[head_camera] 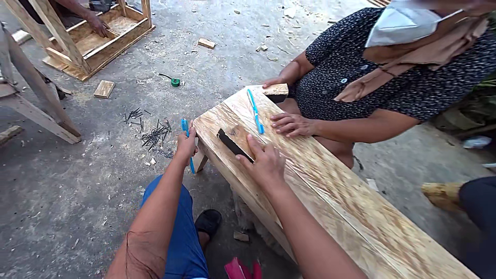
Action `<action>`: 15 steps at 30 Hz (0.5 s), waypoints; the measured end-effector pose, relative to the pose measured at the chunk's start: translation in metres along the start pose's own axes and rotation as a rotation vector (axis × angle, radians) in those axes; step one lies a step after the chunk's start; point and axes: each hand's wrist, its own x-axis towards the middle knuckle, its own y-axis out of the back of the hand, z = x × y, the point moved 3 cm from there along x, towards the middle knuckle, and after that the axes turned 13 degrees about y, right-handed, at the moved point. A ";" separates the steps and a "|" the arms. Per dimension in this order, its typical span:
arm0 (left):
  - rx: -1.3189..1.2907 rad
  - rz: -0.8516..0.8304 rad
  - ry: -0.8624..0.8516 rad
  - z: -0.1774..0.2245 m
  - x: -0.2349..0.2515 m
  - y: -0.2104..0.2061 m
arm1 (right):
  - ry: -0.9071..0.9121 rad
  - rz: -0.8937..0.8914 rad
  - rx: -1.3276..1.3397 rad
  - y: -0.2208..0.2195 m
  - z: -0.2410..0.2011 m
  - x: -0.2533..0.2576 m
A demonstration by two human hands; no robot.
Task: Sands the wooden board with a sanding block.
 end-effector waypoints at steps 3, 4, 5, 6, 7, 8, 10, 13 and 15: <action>0.051 0.074 0.043 0.003 -0.004 -0.003 | -0.051 -0.125 0.047 -0.015 -0.046 0.067; 0.084 0.103 0.053 0.004 -0.005 -0.005 | -0.059 -0.152 0.058 -0.017 -0.058 0.085; 0.121 0.117 0.065 0.005 -0.005 -0.008 | -0.064 -0.170 0.067 -0.018 -0.066 0.099; 0.140 0.127 0.070 0.006 -0.004 -0.009 | -0.069 -0.181 0.076 -0.018 -0.070 0.107; 0.152 0.142 0.061 0.007 -0.001 -0.010 | -0.072 -0.191 0.078 -0.018 -0.071 0.109; 0.156 0.151 0.047 0.006 0.002 -0.010 | -0.073 -0.208 0.078 -0.017 -0.070 0.105; 0.161 0.147 0.024 0.005 0.006 -0.007 | -0.073 -0.225 0.065 -0.012 -0.061 0.079; 0.164 0.131 0.028 0.007 0.004 -0.007 | -0.064 -0.160 0.024 0.000 -0.023 -0.005; 0.163 0.135 0.044 0.009 0.001 -0.008 | -0.064 -0.090 -0.019 0.010 0.008 -0.075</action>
